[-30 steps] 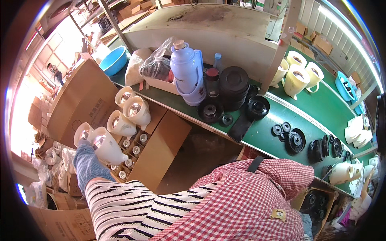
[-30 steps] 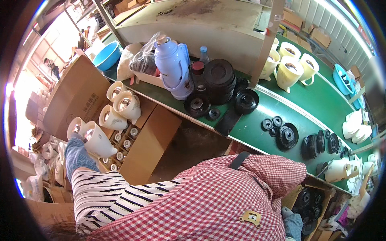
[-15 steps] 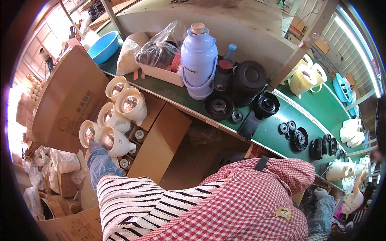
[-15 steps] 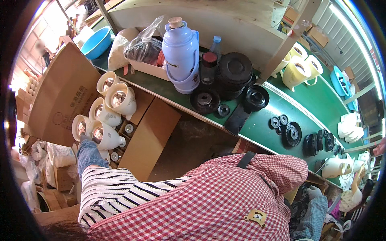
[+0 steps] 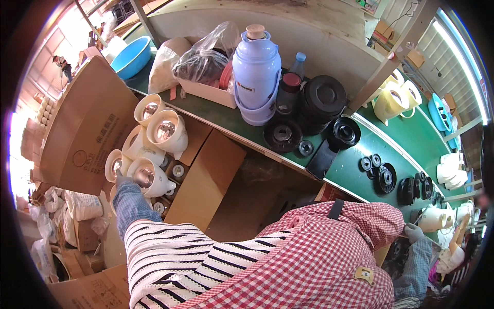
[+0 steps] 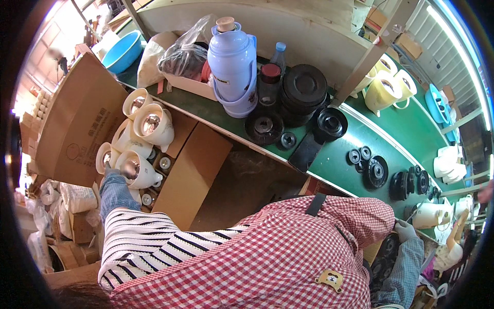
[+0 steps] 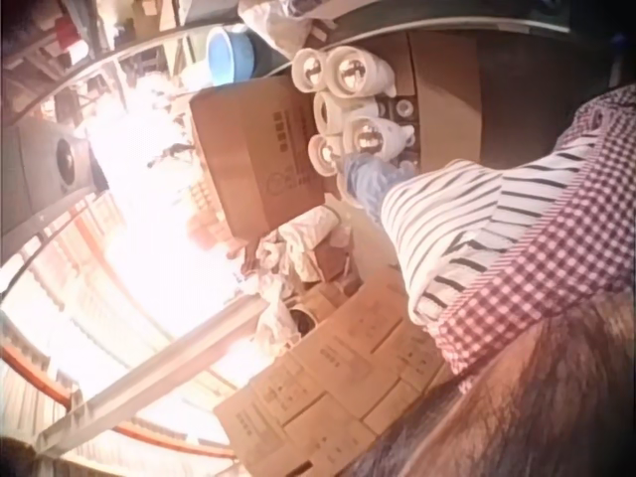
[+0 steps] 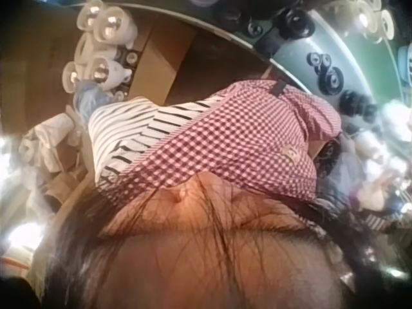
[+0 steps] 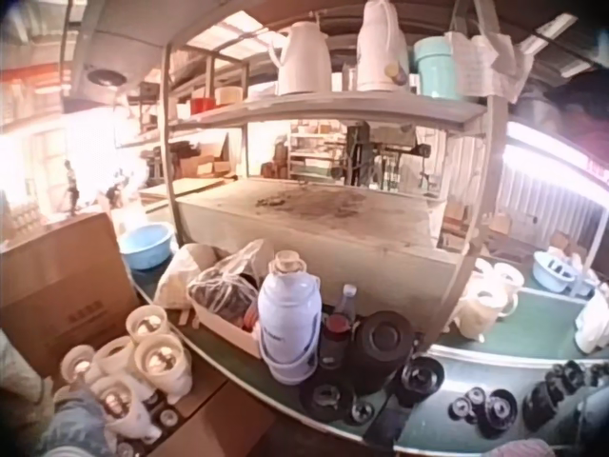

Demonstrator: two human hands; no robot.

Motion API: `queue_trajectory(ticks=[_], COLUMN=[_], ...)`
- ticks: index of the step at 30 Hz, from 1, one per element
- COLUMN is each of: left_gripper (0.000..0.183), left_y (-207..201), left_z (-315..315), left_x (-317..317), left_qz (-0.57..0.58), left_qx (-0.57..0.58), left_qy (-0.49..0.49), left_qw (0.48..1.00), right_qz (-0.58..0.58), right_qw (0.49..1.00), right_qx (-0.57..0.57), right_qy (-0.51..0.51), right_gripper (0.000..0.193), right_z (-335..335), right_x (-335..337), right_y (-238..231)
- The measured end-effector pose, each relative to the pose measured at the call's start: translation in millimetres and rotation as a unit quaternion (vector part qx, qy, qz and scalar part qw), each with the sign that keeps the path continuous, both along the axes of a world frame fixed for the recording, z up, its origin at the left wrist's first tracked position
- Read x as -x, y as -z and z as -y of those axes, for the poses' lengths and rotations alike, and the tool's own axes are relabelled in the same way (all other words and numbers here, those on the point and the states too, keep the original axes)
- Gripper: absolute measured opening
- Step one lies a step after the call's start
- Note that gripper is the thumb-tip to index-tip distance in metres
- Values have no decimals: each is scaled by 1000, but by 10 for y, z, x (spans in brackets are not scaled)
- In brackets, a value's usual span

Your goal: The person assembles white ceramic kettles by inserting black heating bases and placing black lids on top. The person handles each kettle one at a time, inserts the base, and secures the lid before moving to the next unit on the conveyor belt.

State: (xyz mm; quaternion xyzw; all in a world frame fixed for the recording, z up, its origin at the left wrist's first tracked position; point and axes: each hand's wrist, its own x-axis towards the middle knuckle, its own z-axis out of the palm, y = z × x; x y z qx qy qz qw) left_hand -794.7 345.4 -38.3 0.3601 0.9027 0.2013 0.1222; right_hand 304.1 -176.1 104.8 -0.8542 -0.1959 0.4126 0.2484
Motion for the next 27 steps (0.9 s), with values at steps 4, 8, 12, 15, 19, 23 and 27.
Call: queue_trajectory(ticks=[4,8,12,15,19,23,27], left_gripper=[76,73,63,54,43,41,47], left_y=[-510,-1195,-1227,-954,-2427,-2552,-2505], left_z=[71,312,-98,-929,149,709,746], left_x=[-693,-1306,-1247,-2268,-5319,-7894,-10070], left_qz=[-26,-5,-210,-278,12,183,249], left_qx=[54,70,-171,-436,-505,-393,-222], left_qy=[-14,-43,5,270,683,839,842], left_qw=[998,997,963,813,528,327,424], right_qz=[66,49,19,68,33,-54,32], right_qw=[994,998,999,990,995,978,961], right_qx=[78,42,-29,40,2,-92,-112], right_qy=[33,21,24,-118,94,179,251], right_gripper=[57,60,47,41,51,53,50], right_z=[-110,0,294,1067,713,1227,1446], right_x=[43,-280,-315,-629,253,481,736], right_y=[-158,17,496,404,508,674,728])
